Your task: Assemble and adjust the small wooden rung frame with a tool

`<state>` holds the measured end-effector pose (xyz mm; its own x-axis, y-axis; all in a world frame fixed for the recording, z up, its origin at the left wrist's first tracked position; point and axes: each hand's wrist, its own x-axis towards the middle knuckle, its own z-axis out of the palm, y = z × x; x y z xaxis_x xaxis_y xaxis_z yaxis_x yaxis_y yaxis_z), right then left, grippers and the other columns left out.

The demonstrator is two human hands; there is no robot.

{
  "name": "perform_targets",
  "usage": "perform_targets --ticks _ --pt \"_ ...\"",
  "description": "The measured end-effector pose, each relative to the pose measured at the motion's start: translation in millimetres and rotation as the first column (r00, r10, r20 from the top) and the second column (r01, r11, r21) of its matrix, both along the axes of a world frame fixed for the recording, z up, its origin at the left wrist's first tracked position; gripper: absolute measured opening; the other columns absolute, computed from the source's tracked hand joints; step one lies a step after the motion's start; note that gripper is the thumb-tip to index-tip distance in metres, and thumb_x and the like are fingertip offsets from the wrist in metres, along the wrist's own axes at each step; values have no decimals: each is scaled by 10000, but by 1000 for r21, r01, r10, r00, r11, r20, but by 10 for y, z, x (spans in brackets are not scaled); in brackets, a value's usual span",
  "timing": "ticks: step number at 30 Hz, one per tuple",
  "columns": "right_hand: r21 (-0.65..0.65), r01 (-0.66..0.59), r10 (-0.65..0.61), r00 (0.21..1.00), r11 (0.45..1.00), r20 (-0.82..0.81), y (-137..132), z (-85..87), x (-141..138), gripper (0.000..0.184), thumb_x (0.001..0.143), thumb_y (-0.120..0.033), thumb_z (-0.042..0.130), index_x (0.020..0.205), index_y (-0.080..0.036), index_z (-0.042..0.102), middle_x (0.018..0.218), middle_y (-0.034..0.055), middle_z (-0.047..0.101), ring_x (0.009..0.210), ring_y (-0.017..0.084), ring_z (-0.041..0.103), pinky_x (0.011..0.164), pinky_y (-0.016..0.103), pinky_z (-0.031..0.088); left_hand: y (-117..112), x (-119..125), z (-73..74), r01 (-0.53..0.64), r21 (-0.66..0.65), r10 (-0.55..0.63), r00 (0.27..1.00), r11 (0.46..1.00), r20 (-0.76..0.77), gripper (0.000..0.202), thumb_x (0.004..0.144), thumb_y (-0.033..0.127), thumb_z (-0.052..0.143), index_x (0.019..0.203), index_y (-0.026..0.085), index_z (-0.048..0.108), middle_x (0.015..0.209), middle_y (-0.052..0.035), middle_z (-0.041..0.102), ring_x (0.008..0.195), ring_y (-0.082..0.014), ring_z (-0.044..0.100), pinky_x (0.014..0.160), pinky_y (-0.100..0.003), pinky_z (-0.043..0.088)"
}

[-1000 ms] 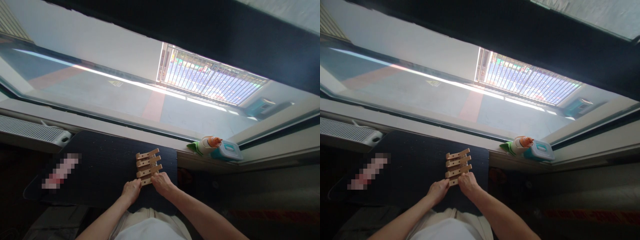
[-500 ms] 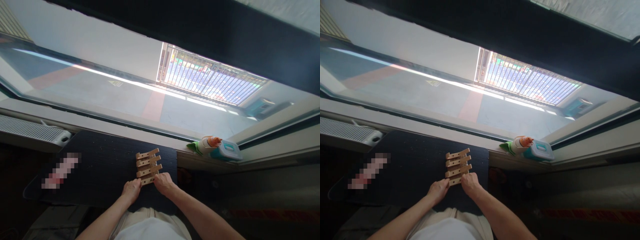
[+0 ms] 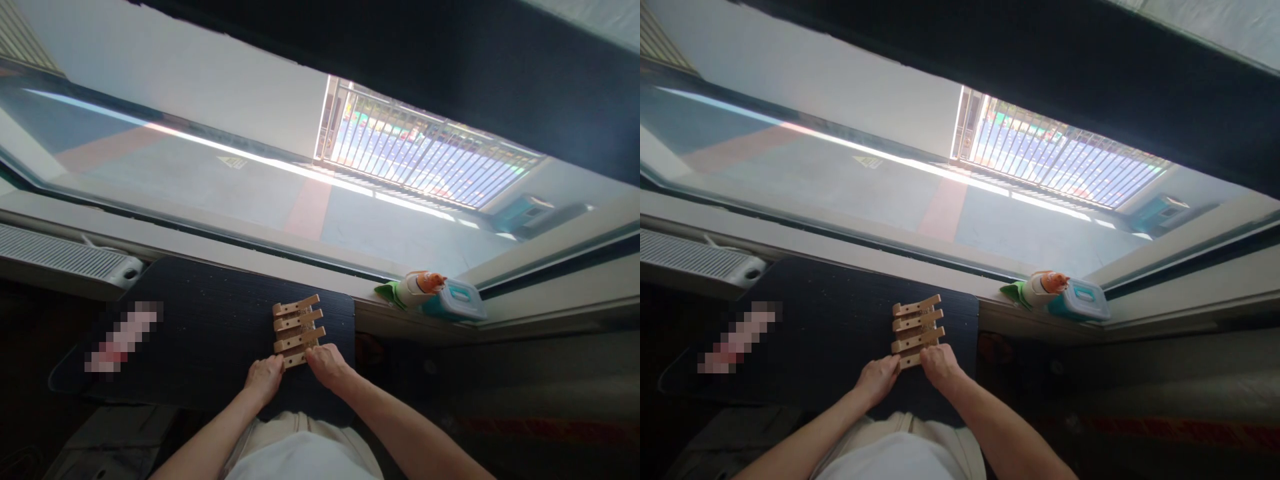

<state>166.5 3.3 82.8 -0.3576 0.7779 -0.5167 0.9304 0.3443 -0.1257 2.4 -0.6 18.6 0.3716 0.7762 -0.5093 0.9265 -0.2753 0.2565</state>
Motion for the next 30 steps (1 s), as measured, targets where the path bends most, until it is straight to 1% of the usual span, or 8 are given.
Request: perform_targets --ticks 5,9,13,17,21,24,27,30 --pt "8 131 -131 991 991 33 -31 -65 43 230 831 -193 406 836 -137 630 816 105 680 788 213 637 668 288 481 0 0 14 13 -1 -13 1000 1000 4 255 796 200 335 930 195 552 948 -57 631 883 -195 596 772 -328 408" --pt "-8 138 -137 987 990 83 -4 -77 -15 210 818 -191 436 777 -137 635 800 116 679 788 221 638 645 287 481 2 -1 3 -1 1 1 1000 1000 3 251 796 196 336 920 200 555 939 -48 636 881 -192 599 768 -321 408" --pt "53 62 -66 995 997 69 62 10 -38 233 800 -101 416 916 -138 615 831 112 673 775 215 637 628 297 479 1 -13 -46 -27 13 27 999 1000 16 262 824 230 307 913 206 553 940 -42 640 877 -181 602 755 -300 408" --pt "69 -96 95 995 993 20 89 119 -34 238 794 -91 409 817 -139 641 836 108 665 781 217 629 639 297 472 -3 -21 -85 -23 18 22 1000 1000 17 245 812 216 324 913 204 548 935 -44 640 861 -181 606 744 -304 408" --pt "40 -114 113 993 993 29 78 93 -70 233 785 -86 412 838 -116 637 835 122 660 769 212 627 637 288 470 -7 -13 -107 -36 9 36 999 999 16 272 836 240 294 916 205 551 938 -48 638 867 -176 603 756 -299 401" --pt "35 -89 89 996 995 12 70 16 -77 242 776 -66 403 868 -106 623 848 128 661 767 212 628 625 288 473 -8 -6 -108 -41 1 41 999 999 16 289 843 257 284 915 202 558 937 -54 637 873 -181 601 765 -305 399" --pt "37 1 -1 1000 999 6 57 -71 -31 271 774 -41 380 878 -112 620 832 116 671 773 206 634 625 281 475 -6 -1 -75 -20 -3 20 1000 1000 14 272 827 248 309 925 203 559 939 -56 636 880 -191 599 771 -319 400" --pt "-11 94 -93 994 996 52 18 -174 43 216 780 -98 424 801 -127 637 775 116 678 749 205 640 615 266 475 -1 5 -19 5 -9 -5 1000 1000 -1 267 807 214 323 935 203 557 947 -58 633 884 -192 595 779 -326 400"
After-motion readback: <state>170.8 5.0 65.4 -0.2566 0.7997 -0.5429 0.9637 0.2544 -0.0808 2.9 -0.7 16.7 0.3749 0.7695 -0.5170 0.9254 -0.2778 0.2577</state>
